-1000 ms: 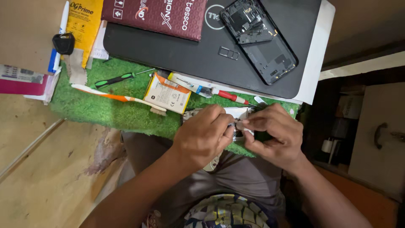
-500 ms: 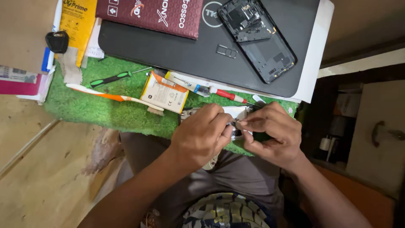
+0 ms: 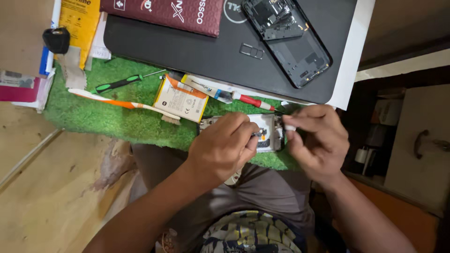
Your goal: The person repairs a disassembled smartphone at a workbench, using a screwdriver and tweezers to remove and reposition small internal components on the opened phone body. They hold the phone steady with one hand while working on its internals, occasionally lifting small parts out and setting them on the mat.
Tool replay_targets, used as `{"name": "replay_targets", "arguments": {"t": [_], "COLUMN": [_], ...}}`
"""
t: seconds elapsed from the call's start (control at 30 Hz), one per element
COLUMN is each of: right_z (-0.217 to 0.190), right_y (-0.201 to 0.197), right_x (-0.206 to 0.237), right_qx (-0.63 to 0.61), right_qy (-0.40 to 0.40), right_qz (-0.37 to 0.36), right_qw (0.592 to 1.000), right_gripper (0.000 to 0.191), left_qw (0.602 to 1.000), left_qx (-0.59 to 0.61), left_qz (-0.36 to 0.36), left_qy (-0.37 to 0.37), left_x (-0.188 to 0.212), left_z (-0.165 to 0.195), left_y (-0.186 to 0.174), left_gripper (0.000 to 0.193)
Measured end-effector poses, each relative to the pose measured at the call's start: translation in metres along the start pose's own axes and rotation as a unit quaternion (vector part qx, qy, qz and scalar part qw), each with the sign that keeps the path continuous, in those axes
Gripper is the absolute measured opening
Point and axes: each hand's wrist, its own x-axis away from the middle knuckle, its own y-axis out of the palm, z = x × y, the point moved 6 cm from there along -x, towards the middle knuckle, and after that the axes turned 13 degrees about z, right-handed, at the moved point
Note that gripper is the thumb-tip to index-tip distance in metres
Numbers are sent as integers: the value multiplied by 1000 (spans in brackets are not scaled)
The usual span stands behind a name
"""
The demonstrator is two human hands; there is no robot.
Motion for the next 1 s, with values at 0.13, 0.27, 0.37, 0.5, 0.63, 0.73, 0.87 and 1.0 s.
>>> {"name": "replay_targets", "arguments": {"t": [0.13, 0.27, 0.37, 0.5, 0.63, 0.73, 0.87, 1.0], "right_z": [-6, -11, -15, -14, -5, 5, 9, -1], "right_y": [7, 15, 20, 21, 15, 8, 7, 13], "right_x": [-4, -6, -5, -2, 2, 5, 9, 5], "right_qx": [26, 26, 52, 60, 21, -51, -61, -7], "right_qy": [-54, -63, -79, -86, -54, 18, 57, -5], "right_qz": [-61, -86, -92, -107, -92, -33, -20, -35], "right_qw": [996, 994, 991, 989, 994, 998, 996, 999], "right_gripper": [34, 39, 39, 39, 41, 42, 37, 31], "left_qw": [1000, 1000, 1000, 1000, 1000, 1000, 1000, 1000], "left_qx": [4, 7, 4, -1, 4, 14, 7, 1], "left_qz": [-3, -15, -15, -16, -17, -3, 18, 14], "left_qy": [-7, -6, -3, 0, -7, 3, 9, -3], "left_x": [1, 1, 1, 1, 1, 0, -2, -1], "left_z": [0, -2, -2, -1, 0, 1, 3, 2], "left_y": [1, 2, 2, 1, 0, -2, -5, -6], "left_gripper": [25, 26, 27, 26, 25, 23, 24, 27]}}
